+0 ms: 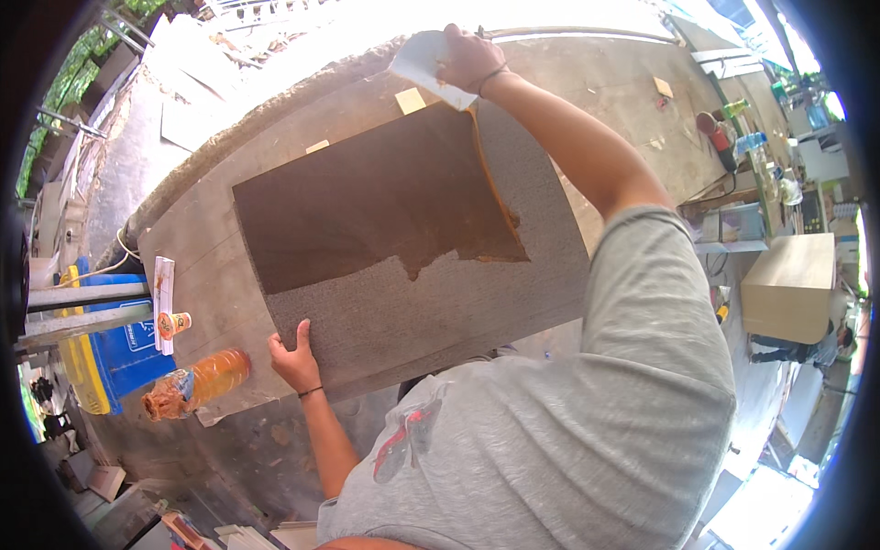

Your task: The person pours adhesive from a bottle onto a dark wood sheet, spreads it evenly across the surface using a plastic spreader, and then uses a blue block to smooth the surface.

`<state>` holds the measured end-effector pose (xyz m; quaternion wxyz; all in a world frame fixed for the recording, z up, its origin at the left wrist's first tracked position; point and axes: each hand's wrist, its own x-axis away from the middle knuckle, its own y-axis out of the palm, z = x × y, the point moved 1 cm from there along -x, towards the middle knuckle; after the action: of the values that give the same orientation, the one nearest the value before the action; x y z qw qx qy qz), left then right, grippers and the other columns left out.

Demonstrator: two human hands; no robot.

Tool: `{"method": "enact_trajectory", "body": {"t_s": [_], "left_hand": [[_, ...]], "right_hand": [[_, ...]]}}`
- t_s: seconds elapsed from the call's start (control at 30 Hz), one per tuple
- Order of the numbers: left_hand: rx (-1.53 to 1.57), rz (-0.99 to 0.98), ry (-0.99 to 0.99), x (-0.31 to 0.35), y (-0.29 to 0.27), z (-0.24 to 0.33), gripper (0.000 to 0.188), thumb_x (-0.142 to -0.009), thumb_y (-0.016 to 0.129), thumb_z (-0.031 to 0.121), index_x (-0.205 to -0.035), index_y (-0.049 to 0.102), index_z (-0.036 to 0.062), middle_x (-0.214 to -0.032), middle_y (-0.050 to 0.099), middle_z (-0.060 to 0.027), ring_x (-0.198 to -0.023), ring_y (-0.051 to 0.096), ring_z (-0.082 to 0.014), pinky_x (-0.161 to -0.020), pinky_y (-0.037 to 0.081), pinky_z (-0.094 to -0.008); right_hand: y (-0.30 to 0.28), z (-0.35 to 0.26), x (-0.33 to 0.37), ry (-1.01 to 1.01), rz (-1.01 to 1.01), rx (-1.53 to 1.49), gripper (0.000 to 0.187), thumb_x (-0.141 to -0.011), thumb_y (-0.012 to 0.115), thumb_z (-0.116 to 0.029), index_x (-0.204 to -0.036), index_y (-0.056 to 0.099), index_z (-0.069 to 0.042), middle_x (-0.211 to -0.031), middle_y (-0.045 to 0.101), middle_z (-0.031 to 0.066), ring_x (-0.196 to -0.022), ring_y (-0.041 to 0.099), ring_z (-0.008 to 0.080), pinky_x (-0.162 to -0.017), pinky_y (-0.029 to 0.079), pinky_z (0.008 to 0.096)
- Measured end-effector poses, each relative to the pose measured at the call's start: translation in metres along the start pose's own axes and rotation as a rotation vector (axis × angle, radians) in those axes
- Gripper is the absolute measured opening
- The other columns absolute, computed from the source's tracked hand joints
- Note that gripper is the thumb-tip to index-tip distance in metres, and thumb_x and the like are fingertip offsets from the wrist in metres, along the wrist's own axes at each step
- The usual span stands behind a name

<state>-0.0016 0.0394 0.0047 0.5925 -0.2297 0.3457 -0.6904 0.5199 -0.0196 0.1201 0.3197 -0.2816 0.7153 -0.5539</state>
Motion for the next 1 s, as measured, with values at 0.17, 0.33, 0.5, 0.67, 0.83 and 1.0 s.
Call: {"method": "enact_trajectory", "body": {"t_s": [0.17,0.33,0.5,0.67,0.83,1.0], "left_hand": [[-0.095,0.074,0.075,0.001,0.004,-0.010,0.061,-0.069,0.079,0.047,-0.089,0.054,-0.0060,-0.075,0.061,-0.0192,-0.069,0.058,-0.0334,-0.065,0.047,-0.0393],[-0.052,0.041,0.040,0.005,0.001,0.010,0.059,-0.070,0.078,0.045,-0.089,0.054,-0.0054,-0.074,0.061,-0.0175,-0.067,0.057,-0.0310,-0.066,0.047,-0.0388],[-0.036,-0.002,0.021,0.006,-0.003,0.014,0.057,-0.071,0.078,0.043,-0.089,0.054,-0.0052,-0.074,0.060,-0.0161,-0.068,0.056,-0.0303,-0.067,0.047,-0.0381],[-0.038,0.058,0.066,0.007,0.000,0.004,0.059,-0.071,0.078,0.043,-0.092,0.054,-0.0059,-0.079,0.061,-0.0186,-0.072,0.058,-0.0322,-0.069,0.047,-0.0391],[-0.073,0.070,0.071,0.004,0.002,0.001,0.062,-0.071,0.077,0.046,-0.093,0.054,-0.0072,-0.079,0.061,-0.0201,-0.073,0.058,-0.0342,-0.070,0.047,-0.0397],[-0.063,0.005,-0.011,0.004,-0.003,0.004,0.063,-0.070,0.077,0.047,-0.093,0.054,-0.0075,-0.079,0.062,-0.0201,-0.073,0.058,-0.0346,-0.069,0.047,-0.0402]], "right_hand": [[-0.007,-0.036,0.130,-0.220,-0.173,0.015,0.058,-0.071,0.071,-0.033,-0.111,0.043,-0.002,-0.099,0.057,0.0181,-0.086,0.062,0.0339,-0.074,0.051,0.0438],[0.014,-0.029,0.181,-0.117,-0.412,0.008,0.045,-0.075,0.067,-0.028,-0.103,0.043,-0.003,-0.093,0.057,0.0170,-0.080,0.063,0.0326,-0.068,0.052,0.0419],[0.028,-0.001,0.104,-0.066,-0.085,0.113,0.041,-0.073,0.064,-0.022,-0.103,0.044,-0.002,-0.095,0.057,0.0212,-0.082,0.065,0.0351,-0.069,0.053,0.0453],[0.025,0.060,0.031,0.160,-0.026,0.197,0.049,-0.071,0.065,-0.022,-0.110,0.047,0.000,-0.099,0.059,0.0241,-0.091,0.063,0.0385,-0.078,0.052,0.0435],[-0.003,0.138,0.002,0.417,0.021,0.336,0.067,-0.062,0.075,-0.031,-0.113,0.046,0.000,-0.102,0.062,0.0239,-0.095,0.063,0.0364,-0.084,0.050,0.0426],[-0.098,0.130,0.033,0.245,0.355,-0.112,0.062,-0.066,0.074,-0.034,-0.108,0.046,0.002,-0.097,0.062,0.0243,-0.094,0.061,0.0358,-0.080,0.049,0.0413]]}}
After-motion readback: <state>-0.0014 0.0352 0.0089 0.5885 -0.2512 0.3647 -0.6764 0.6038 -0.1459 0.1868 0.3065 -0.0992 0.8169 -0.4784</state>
